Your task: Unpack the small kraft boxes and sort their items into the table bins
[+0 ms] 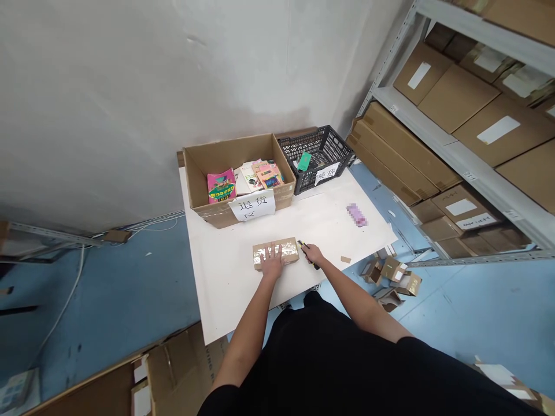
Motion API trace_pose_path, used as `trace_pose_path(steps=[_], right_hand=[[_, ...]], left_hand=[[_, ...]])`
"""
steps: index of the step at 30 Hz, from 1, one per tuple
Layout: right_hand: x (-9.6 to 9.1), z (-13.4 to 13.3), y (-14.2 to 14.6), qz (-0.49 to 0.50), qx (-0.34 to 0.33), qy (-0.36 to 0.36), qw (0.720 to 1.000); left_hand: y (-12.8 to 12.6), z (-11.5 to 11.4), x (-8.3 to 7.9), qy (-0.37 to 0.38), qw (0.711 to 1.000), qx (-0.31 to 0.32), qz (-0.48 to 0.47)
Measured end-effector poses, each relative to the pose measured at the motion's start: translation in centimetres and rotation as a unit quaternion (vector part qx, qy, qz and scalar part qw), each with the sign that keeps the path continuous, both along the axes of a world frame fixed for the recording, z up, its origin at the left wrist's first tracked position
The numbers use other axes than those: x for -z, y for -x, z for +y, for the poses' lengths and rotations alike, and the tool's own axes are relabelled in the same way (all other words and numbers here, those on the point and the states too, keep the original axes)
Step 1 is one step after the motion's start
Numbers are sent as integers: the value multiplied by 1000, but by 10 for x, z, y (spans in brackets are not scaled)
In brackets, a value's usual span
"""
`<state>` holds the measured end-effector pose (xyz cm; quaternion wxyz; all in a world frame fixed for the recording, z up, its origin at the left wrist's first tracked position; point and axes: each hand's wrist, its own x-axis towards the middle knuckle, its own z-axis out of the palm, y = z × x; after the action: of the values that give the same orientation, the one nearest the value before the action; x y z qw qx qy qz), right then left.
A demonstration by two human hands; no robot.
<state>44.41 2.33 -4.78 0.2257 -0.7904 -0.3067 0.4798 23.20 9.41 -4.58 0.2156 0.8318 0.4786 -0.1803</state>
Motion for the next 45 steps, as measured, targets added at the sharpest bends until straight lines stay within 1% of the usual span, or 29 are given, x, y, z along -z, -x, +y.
trace_pose_path(steps=[3,7,13,18,25,30,34,35,37,39,40,43,45], right_hand=[[7,-4,1,30,-2,2,1000],[13,-4,3,52,13,-7,999],[16,-7,6,74,38,-24,996],[18,-8,5,130,57,-31,989],[10,-12,-9,124,-6,1,992],[3,-30,-7,125,-38,-10,991],[0,-47,-8,127,-59,6,990],[0,-50,-8,118,-49,10,992],[4,-54,-5,78,4,7,997],[10,-55,5,35,67,-12,997],[13,-54,12,24,85,-19,996],[25,-45,40,30,96,-11,995],[30,-33,54,20,114,7,993]], left_hand=[[0,0,4,-5,1000,0,-10],[0,0,6,-11,1000,-3,-20],[0,0,6,-9,1000,-4,-25],[0,-1,9,-8,1000,-4,-28],[0,-1,10,-15,1000,-4,-22],[2,-2,13,-22,999,-6,-28],[0,-4,10,-32,999,-10,-40],[0,-3,7,-36,998,-10,-43],[-1,2,1,-43,998,-8,-52],[1,10,-5,-54,996,-8,-74],[4,15,-7,-60,994,-12,-87],[14,29,-9,-75,991,-32,-108],[20,32,-8,-80,991,-35,-100]])
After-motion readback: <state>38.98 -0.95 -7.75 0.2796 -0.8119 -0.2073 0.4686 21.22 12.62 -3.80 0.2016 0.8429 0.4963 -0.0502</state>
